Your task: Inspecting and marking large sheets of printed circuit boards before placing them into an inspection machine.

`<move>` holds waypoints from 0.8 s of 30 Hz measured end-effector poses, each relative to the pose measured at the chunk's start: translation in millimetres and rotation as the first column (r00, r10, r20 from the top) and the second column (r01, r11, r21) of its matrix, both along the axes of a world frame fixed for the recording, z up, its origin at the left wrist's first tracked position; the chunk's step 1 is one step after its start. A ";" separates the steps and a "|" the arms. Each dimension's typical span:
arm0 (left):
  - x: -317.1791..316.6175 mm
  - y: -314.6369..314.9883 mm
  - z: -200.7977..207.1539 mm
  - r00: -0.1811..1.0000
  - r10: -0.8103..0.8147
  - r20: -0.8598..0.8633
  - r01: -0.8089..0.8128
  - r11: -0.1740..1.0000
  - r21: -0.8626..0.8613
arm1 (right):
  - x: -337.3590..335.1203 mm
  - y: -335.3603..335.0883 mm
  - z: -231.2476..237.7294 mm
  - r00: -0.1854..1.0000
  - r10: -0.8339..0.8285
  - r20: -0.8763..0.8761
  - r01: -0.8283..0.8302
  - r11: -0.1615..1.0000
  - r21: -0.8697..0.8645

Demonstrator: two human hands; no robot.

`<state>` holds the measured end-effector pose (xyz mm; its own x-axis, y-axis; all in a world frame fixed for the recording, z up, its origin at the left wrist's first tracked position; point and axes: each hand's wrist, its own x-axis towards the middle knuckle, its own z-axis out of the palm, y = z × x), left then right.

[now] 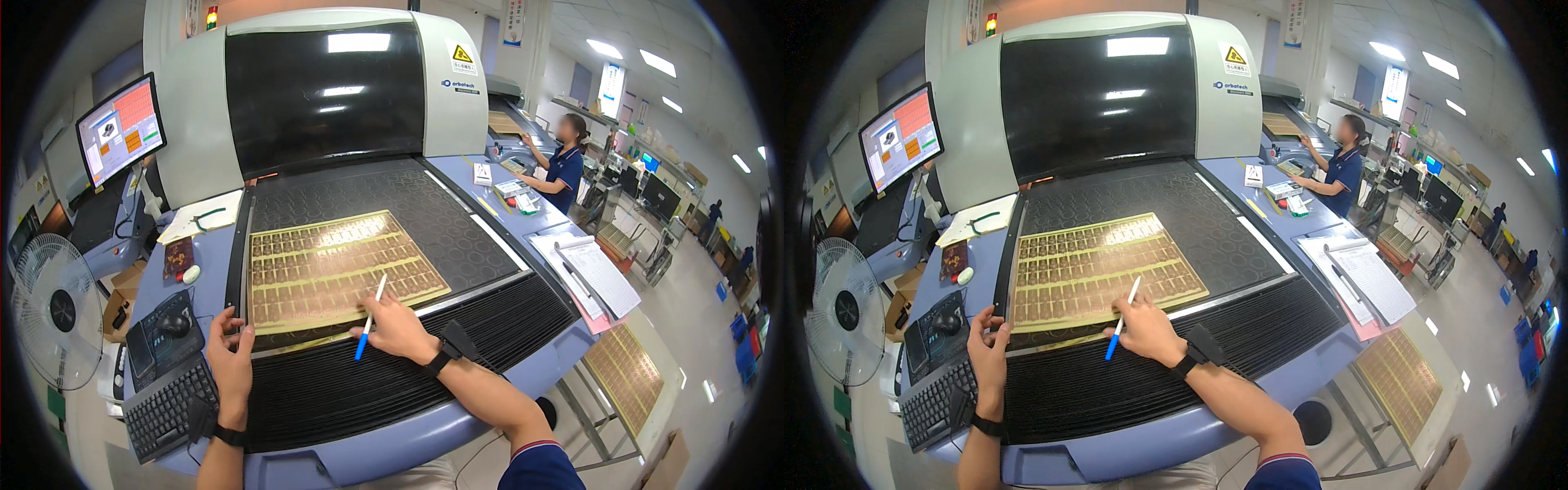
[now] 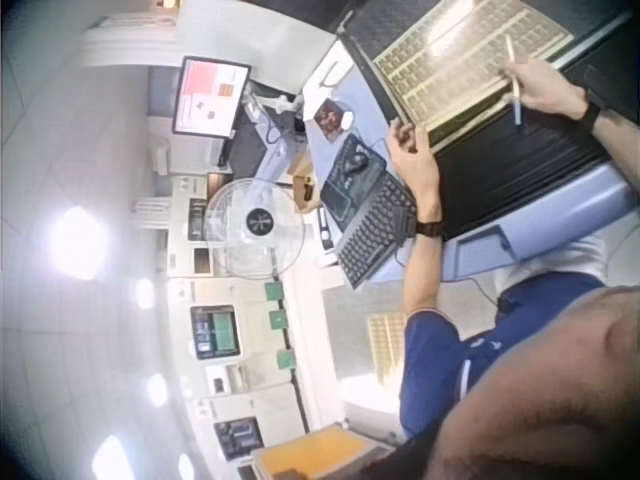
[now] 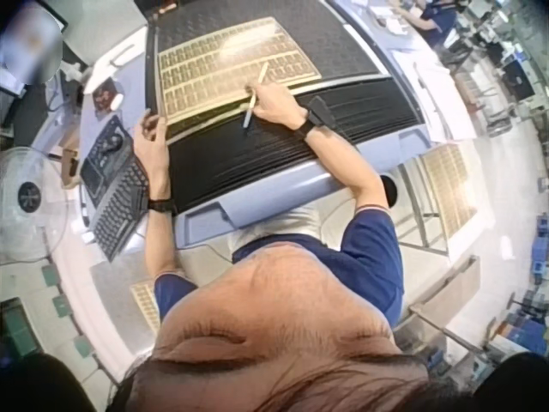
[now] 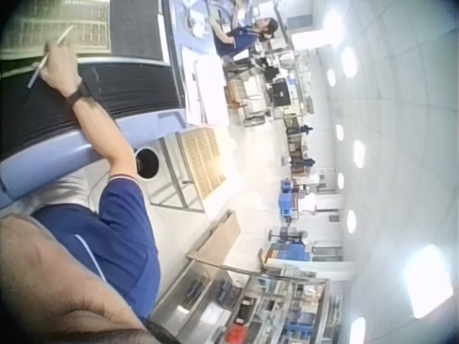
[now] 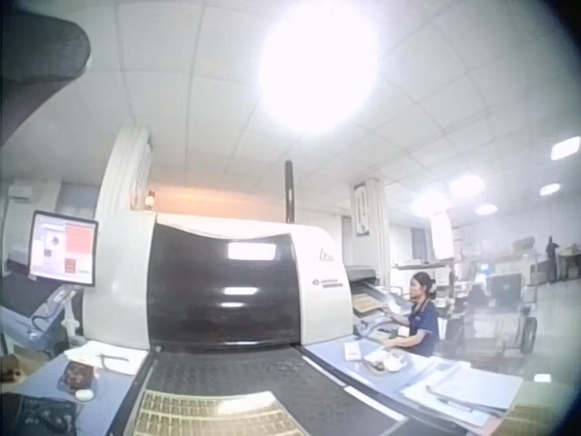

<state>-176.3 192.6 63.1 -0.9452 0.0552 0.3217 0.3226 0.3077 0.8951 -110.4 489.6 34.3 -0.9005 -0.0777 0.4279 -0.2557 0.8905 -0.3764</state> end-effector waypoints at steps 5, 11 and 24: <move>17.6 8.6 3.7 0.942 -0.013 -0.336 0.106 0.959 0.262 | -5.5 6.9 26.2 0.867 -0.309 -0.390 0.251 0.948 -0.194; 41.1 25.0 20.3 0.599 -0.424 -0.679 0.180 0.898 -0.402 | 37.2 -23.5 104.9 0.941 -0.238 -0.242 -0.037 0.637 -0.770; 1.3 18.9 -15.6 0.720 -0.431 -0.545 0.163 0.867 -0.471 | 73.9 -32.1 57.9 0.911 0.393 0.124 0.260 -0.315 -0.913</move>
